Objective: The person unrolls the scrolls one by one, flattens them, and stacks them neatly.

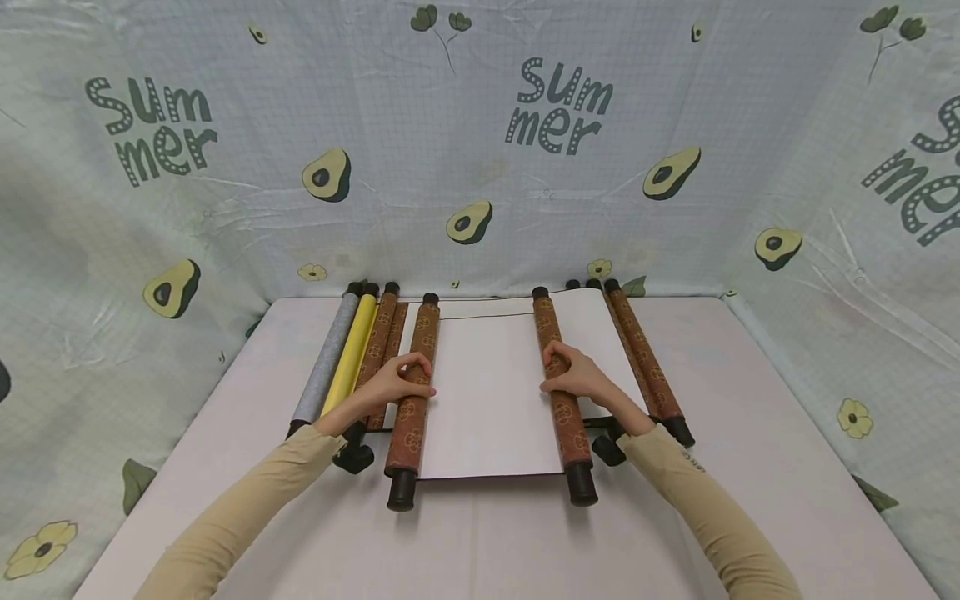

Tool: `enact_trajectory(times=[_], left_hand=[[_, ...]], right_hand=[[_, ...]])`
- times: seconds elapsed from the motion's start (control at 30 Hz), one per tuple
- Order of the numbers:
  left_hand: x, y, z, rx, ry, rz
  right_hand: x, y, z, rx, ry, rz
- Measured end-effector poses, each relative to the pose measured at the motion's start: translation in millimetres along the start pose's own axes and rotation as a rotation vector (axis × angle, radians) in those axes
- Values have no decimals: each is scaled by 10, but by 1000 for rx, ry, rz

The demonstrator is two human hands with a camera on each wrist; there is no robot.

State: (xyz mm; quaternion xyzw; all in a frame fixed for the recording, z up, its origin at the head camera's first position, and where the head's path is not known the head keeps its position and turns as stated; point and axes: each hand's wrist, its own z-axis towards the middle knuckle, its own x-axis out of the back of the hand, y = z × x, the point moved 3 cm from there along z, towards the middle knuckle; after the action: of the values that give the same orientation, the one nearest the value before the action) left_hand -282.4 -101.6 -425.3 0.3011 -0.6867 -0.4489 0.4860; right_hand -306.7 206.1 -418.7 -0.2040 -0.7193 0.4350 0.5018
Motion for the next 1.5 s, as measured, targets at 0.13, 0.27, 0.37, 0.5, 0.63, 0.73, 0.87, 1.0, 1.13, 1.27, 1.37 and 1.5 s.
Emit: enact_trajectory(times=[0.13, 0.27, 0.37, 0.5, 0.63, 0.73, 0.87, 1.0, 1.13, 1.27, 1.37, 1.5], left_hand=[[21, 1, -12, -12, -7, 1], [46, 5, -24, 3, -12, -15], [58, 13, -35, 14, -18, -16], [78, 37, -70, 13, -23, -20], [86, 145, -147, 1, -37, -14], [86, 256, -209, -22, -30, 13], [90, 329, -249, -40, -17, 29], [107, 257, -206, -37, -20, 18], [126, 93, -123, -28, -16, -13], [121, -11, -80, -21, -11, -23], [117, -18, -84, -14, -8, -15], [132, -2, -100, 9, 1, -5]], right_hand=[[24, 5, -18, -7, 4, 12], [60, 11, -40, -43, 5, 26], [89, 15, -55, -64, -3, 25], [123, 44, -69, -83, -6, 36], [137, 56, -81, -73, -10, 55], [141, 51, -87, -46, 3, 54], [146, 58, -91, -24, 20, 28], [169, 67, -98, -25, 31, -14], [203, 80, -112, -30, 29, -13], [221, 101, -121, -22, 31, -3], [238, 111, -127, -2, 46, -9], [275, 119, -140, 34, 75, -30]])
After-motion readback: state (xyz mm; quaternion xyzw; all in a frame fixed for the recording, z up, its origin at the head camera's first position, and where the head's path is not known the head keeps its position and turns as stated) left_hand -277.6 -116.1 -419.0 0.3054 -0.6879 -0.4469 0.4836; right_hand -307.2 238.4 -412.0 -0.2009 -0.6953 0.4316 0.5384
